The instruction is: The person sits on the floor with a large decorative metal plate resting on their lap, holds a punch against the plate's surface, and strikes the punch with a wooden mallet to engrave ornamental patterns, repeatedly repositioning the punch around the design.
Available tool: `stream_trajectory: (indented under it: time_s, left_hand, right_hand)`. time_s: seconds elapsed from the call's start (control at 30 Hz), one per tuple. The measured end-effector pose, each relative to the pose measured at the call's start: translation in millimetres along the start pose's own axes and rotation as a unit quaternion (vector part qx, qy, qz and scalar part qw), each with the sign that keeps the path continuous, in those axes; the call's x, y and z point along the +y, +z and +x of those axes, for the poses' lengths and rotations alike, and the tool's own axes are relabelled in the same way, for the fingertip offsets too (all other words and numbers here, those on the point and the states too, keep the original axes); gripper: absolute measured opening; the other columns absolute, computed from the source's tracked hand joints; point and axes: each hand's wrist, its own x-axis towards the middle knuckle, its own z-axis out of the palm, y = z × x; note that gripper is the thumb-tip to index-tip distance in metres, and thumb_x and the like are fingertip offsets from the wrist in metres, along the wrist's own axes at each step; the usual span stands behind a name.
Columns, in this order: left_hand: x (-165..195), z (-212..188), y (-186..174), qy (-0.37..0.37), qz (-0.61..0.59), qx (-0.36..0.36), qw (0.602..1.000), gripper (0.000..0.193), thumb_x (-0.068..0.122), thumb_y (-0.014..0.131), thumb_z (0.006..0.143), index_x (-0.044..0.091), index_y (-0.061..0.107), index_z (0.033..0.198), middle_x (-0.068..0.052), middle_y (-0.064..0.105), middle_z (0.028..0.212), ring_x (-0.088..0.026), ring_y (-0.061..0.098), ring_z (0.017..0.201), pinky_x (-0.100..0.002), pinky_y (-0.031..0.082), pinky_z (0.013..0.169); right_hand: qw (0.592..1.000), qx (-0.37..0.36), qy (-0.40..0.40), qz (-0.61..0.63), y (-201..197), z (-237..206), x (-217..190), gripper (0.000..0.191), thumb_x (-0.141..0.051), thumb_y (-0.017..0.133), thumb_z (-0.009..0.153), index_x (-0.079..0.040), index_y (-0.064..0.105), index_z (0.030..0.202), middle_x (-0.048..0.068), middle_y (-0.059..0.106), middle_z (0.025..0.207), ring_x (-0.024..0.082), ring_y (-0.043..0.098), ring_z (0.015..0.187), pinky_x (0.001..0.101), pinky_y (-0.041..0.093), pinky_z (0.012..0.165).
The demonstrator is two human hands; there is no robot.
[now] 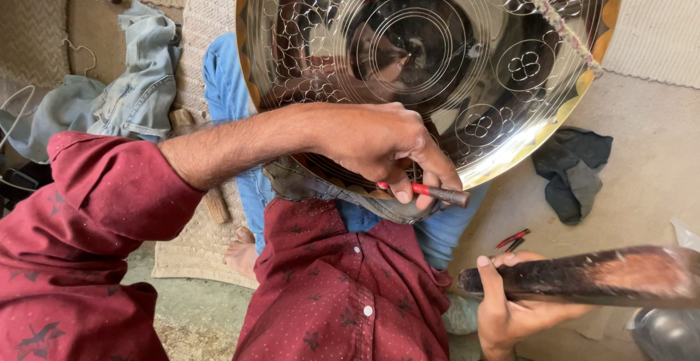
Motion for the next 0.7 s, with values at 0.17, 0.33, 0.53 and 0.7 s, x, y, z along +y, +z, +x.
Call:
stream_trajectory:
  time_s: [0.17, 0.33, 0.53, 0.7]
  left_hand:
    - [0, 0, -3, -0.034, -0.002, -0.026, 0.999, 0.061, 0.006, 0.079, 0.078, 0.02, 0.066, 0.136, -0.004, 0.079, 0.114, -0.013, 0.075, 0.082, -0.033, 0.06, 0.064]
    - [3, 2, -3, -0.06, -0.031, -0.07, 0.995, 0.059, 0.001, 0.074, 0.083, 0.022, 0.064, 0.138, 0.003, 0.082, 0.107, -0.01, 0.073, 0.07, -0.031, 0.058, 0.058]
    - [1, 4, -5, -0.016, -0.014, -0.099, 0.995, 0.06, 0.006, 0.075, 0.085, 0.024, 0.062, 0.141, 0.007, 0.081, 0.109, -0.006, 0.074, 0.082, -0.027, 0.059, 0.065]
    - [-2, 1, -8, -0.061, -0.024, -0.135, 0.989, 0.06, 0.009, 0.073, 0.085, 0.027, 0.06, 0.141, 0.01, 0.079, 0.112, -0.005, 0.074, 0.079, -0.026, 0.06, 0.066]
  right_hand:
    - [0.965, -0.038, -0.066, -0.251, 9, 9, -1, 0.098, 0.017, 0.078, 0.079, -0.011, 0.018, 0.151, 0.024, 0.061, 0.1, 0.03, 0.061, 0.082, 0.0403, 0.055, 0.073]
    - [0.997, -0.023, -0.025, -0.066, 18, 9, 0, 0.098, 0.01, 0.078, 0.096, -0.005, 0.008, 0.162, 0.018, 0.062, 0.102, 0.027, 0.06, 0.084, 0.0382, 0.053, 0.075]
    - [0.998, -0.019, -0.015, -0.054, 18, 3, 2, 0.07, 0.008, 0.079, 0.097, -0.003, 0.029, 0.144, 0.02, 0.064, 0.103, 0.028, 0.062, 0.082, 0.0384, 0.053, 0.071]
    - [0.976, -0.06, -0.136, -0.16, 12, 2, 11, 0.066, 0.004, 0.076, 0.092, 0.001, 0.033, 0.142, 0.022, 0.062, 0.109, 0.031, 0.061, 0.081, 0.0397, 0.051, 0.069]
